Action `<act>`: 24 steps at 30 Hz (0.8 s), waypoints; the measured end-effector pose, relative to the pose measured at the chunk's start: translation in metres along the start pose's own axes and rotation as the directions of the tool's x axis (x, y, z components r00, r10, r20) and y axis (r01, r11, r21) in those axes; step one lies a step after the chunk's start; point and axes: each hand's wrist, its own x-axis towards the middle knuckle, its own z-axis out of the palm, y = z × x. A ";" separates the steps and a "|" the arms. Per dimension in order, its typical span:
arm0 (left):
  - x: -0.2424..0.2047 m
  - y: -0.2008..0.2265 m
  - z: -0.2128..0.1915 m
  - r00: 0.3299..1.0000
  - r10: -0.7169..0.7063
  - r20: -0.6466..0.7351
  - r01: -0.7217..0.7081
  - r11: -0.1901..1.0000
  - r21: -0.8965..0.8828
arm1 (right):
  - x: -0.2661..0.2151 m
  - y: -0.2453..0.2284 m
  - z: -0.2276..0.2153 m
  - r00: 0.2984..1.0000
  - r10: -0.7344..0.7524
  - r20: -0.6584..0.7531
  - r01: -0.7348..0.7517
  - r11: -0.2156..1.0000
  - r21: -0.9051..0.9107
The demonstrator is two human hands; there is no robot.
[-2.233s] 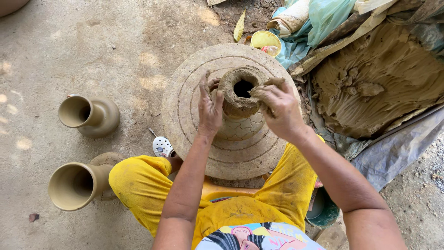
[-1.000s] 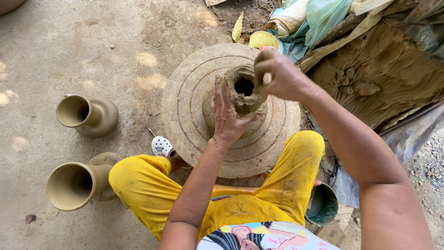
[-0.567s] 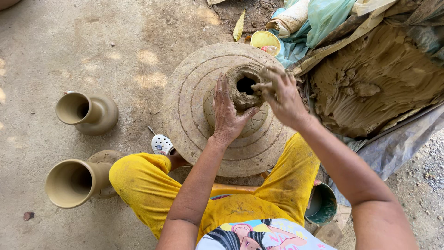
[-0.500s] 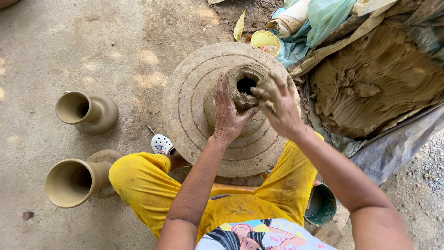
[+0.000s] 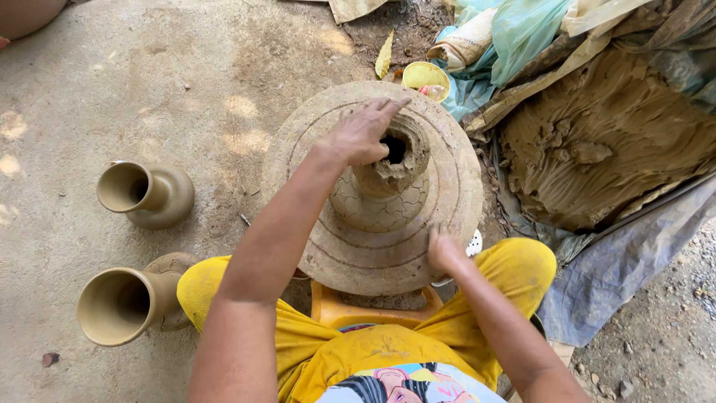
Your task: The person forms a clay pot by pressing a long piece of clay onto a spinning pottery wheel, shaping the walls by hand, and smoothing the surface with their fingers. They then use a wet cloth to refine the top rim of the cylinder.
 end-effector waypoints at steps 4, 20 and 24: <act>0.013 0.014 -0.004 0.993 0.017 0.119 -0.052 0.953 0.300 | 0.003 0.011 0.050 0.982 0.082 0.167 -0.102 0.988 0.115; 0.059 0.004 0.043 0.993 -0.112 0.037 0.081 0.874 0.480 | -0.001 -0.010 0.044 0.976 -0.162 0.147 0.145 0.982 0.120; 0.061 -0.004 0.059 0.997 -0.046 -0.055 0.067 0.880 0.470 | -0.004 -0.022 0.042 0.974 -0.197 0.110 0.174 0.966 0.190</act>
